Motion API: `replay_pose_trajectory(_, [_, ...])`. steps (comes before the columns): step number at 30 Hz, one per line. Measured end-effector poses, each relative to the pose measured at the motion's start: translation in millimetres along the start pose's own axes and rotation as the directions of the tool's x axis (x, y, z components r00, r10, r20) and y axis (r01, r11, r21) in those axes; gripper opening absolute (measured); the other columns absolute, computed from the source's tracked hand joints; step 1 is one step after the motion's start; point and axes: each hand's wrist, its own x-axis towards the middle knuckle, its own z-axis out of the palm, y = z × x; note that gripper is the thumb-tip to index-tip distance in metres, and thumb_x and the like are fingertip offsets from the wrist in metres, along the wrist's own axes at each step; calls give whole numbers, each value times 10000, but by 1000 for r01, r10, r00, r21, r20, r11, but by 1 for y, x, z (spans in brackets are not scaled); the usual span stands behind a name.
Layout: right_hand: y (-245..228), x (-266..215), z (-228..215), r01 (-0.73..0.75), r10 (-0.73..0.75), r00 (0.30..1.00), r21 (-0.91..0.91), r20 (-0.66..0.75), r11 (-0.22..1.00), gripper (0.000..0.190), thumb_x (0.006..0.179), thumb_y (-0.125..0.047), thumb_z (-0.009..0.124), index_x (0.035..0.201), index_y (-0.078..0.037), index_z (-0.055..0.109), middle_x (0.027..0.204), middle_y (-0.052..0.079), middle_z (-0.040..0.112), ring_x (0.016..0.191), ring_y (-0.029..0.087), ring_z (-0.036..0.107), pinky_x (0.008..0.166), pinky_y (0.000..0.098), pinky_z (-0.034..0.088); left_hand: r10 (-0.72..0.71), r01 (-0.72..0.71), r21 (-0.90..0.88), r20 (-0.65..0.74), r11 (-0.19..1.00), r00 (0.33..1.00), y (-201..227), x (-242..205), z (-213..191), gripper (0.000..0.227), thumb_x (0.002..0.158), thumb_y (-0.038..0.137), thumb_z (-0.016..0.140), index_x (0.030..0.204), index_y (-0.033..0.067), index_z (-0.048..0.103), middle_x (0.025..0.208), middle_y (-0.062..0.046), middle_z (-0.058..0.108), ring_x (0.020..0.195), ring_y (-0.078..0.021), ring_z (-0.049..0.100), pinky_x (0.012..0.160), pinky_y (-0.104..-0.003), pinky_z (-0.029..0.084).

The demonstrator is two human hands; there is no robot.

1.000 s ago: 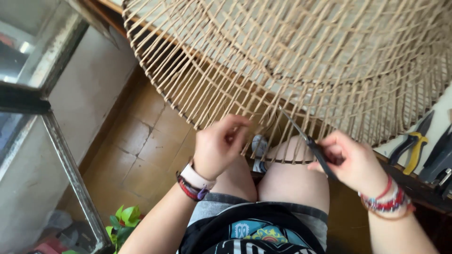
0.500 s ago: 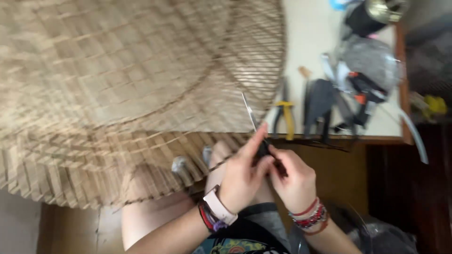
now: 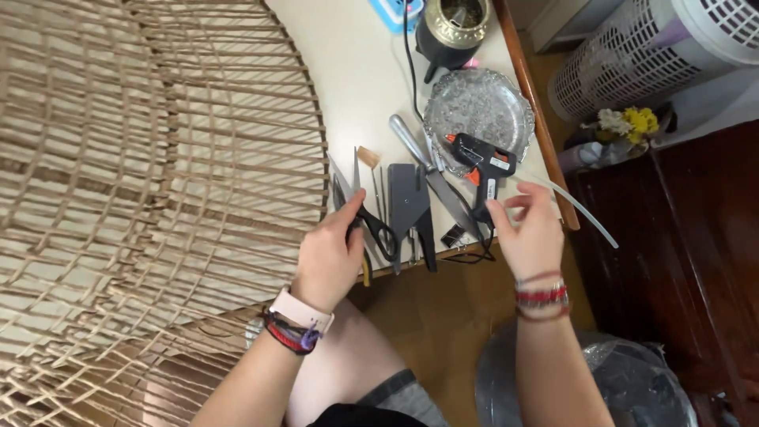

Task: Repairing a wicker lampshade using a hot glue gun, scissors, and a stapler

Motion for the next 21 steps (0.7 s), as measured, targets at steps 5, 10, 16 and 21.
replay_pose_trajectory(5, [26, 25, 37, -428, 392, 863, 50, 320, 902, 578, 799, -465, 867, 1164, -165, 535, 900, -11, 754, 778, 163, 730, 778, 329, 538, 13, -6, 168, -39, 986, 999, 2, 15, 4, 477, 915, 185, 662, 1371, 326, 673, 1167, 55, 754, 1062, -227, 727, 847, -413, 606])
replay_pose_trajectory(10, [21, 31, 49, -492, 395, 863, 344, 316, 800, 477, 870, -211, 795, 1225, -16, 543, 918, 87, 718, 742, 163, 721, 673, 295, 584, 121, -98, 165, -131, 981, 984, 4, 18, 1, 426, 885, 119, 704, 1284, 266, 730, 1157, 49, 754, 1125, -203, 683, 886, -360, 594])
replay_pose_trajectory(16, [-26, 27, 3, -366, 228, 930, 698, 286, 615, 258, 1004, -28, 636, 1211, 94, 544, 965, 133, 584, 762, 232, 722, 696, 342, 641, 256, -226, 153, -224, 962, 940, 31, 10, -23, 348, 863, 97, 761, 1197, 192, 764, 1247, -23, 714, 1275, -299, 610, 1003, -412, 548])
replay_pose_trajectory(21, [-80, -9, -60, -257, 59, 964, 862, 258, 437, 232, 1001, -33, 585, 1218, 22, 527, 969, 101, 543, 749, 209, 695, 701, 328, 619, 312, -337, -25, -320, 941, 894, 62, -25, -54, 249, 858, 62, 788, 1048, 221, 808, 998, 29, 761, 976, -221, 745, 856, -359, 610])
